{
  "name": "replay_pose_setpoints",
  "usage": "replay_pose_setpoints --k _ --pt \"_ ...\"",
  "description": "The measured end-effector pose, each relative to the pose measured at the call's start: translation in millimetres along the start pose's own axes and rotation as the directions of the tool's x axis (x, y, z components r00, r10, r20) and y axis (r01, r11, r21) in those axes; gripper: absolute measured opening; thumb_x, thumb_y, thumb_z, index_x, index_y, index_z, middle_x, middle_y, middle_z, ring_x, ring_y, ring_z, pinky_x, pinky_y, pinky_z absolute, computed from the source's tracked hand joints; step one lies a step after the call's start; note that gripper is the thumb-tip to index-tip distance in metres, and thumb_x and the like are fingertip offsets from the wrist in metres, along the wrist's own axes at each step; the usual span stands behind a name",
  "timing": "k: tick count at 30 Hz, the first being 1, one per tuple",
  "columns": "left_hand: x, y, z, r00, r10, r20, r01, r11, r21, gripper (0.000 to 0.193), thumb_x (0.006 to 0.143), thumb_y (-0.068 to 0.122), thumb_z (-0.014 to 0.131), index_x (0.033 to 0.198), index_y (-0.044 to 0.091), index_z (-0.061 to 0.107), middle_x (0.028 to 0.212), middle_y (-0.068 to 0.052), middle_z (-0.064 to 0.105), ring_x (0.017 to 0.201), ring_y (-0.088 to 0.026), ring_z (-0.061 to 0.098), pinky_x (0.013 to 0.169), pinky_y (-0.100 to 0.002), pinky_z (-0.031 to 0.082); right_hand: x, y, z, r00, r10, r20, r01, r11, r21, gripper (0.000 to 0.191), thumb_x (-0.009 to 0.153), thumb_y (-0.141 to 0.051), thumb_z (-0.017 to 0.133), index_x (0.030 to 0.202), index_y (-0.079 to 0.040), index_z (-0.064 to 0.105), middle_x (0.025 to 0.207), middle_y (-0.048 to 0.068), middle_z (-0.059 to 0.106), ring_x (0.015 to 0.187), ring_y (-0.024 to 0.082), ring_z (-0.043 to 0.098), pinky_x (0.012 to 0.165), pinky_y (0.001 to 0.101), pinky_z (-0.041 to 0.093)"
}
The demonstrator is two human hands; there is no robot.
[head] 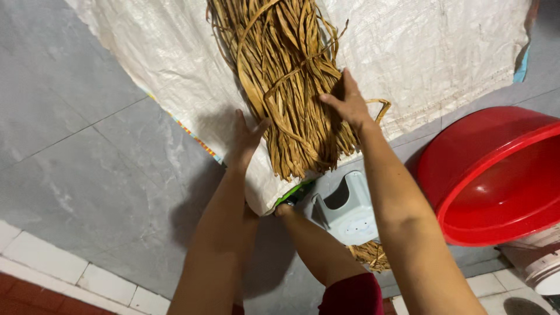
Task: The person sits on the floor weaving dried palm leaf strips across a yellow wire frame, using a small knife to tighten and trim the weave. They then carry a large bundle of dried leaves from another room, sort through it, and trim individual strips with scissors.
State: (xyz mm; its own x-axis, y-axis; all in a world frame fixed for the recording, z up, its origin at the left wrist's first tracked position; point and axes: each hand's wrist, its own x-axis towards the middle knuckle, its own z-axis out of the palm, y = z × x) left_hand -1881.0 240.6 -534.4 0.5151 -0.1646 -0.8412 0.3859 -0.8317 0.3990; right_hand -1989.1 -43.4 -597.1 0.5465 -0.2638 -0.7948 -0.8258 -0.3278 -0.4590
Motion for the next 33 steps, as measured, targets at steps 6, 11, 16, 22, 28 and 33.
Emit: replay_pose_setpoints --k 6,11,16,22,28,33 --pt "12 23 42 0.959 0.282 -0.026 -0.257 0.827 -0.501 0.103 0.082 0.055 0.069 0.159 -0.001 0.03 0.138 -0.034 0.06 0.125 -0.04 0.064 0.115 -0.045 0.055 7 -1 50 0.998 0.051 -0.037 -0.054 0.995 -0.087 0.135 0.069 -0.086 0.07 0.164 -0.014 0.008 0.165 0.024 0.021 0.153 0.041 0.02 0.121 0.0513 0.018" --pt "15 21 57 0.999 0.041 -0.022 -0.044 0.691 -0.721 0.106 0.073 0.054 0.079 0.154 0.005 0.03 0.147 -0.032 0.047 0.137 -0.042 0.05 0.114 -0.047 0.045 22 12 56 0.995 0.094 0.02 -0.091 0.988 -0.125 0.119 0.061 -0.086 0.067 0.153 -0.014 0.045 0.145 0.026 0.051 0.138 0.041 0.048 0.117 0.05 0.038" --pt "28 14 53 0.997 -0.077 -0.023 0.054 0.85 -0.525 0.104 0.083 0.056 0.078 0.164 0.015 0.027 0.16 -0.03 0.02 0.151 -0.041 0.018 0.124 -0.05 0.019 36 20 58 0.997 0.029 0.072 -0.007 0.96 -0.281 0.115 0.068 -0.083 0.077 0.146 -0.003 0.049 0.14 0.029 0.047 0.134 0.045 0.045 0.109 0.0514 0.041" --pt "47 17 56 0.965 0.054 0.256 0.125 0.763 -0.634 0.116 0.075 0.056 0.078 0.16 0.013 0.011 0.159 -0.024 0.03 0.15 -0.037 0.029 0.123 -0.05 0.025 32 24 63 0.986 0.026 0.163 -0.067 0.966 0.251 0.119 0.054 -0.066 0.087 0.145 -0.002 0.045 0.135 0.023 0.063 0.129 0.035 0.059 0.111 0.0442 0.045" --pt "47 14 59 0.983 0.07 0.172 0.077 0.689 -0.72 0.093 0.086 0.036 0.082 0.157 0.011 0.028 0.147 -0.016 0.042 0.142 -0.034 0.041 0.12 -0.049 0.038 49 20 63 0.91 0.069 0.408 -0.182 0.953 0.244 0.108 0.059 -0.058 0.09 0.142 0.001 0.053 0.132 0.02 0.067 0.124 0.032 0.063 0.11 0.0404 0.046" --pt "37 19 41 0.994 0.035 0.099 0.059 0.601 -0.797 0.07 0.09 0.022 0.082 0.146 0.014 0.041 0.097 -0.006 0.053 0.106 -0.031 0.056 0.1 -0.046 0.055 35 -1 66 0.885 0.072 0.459 -0.213 0.941 0.264 0.099 0.061 -0.055 0.089 0.136 0.004 0.06 0.124 0.021 0.073 0.116 0.031 0.07 0.104 0.0389 0.053"
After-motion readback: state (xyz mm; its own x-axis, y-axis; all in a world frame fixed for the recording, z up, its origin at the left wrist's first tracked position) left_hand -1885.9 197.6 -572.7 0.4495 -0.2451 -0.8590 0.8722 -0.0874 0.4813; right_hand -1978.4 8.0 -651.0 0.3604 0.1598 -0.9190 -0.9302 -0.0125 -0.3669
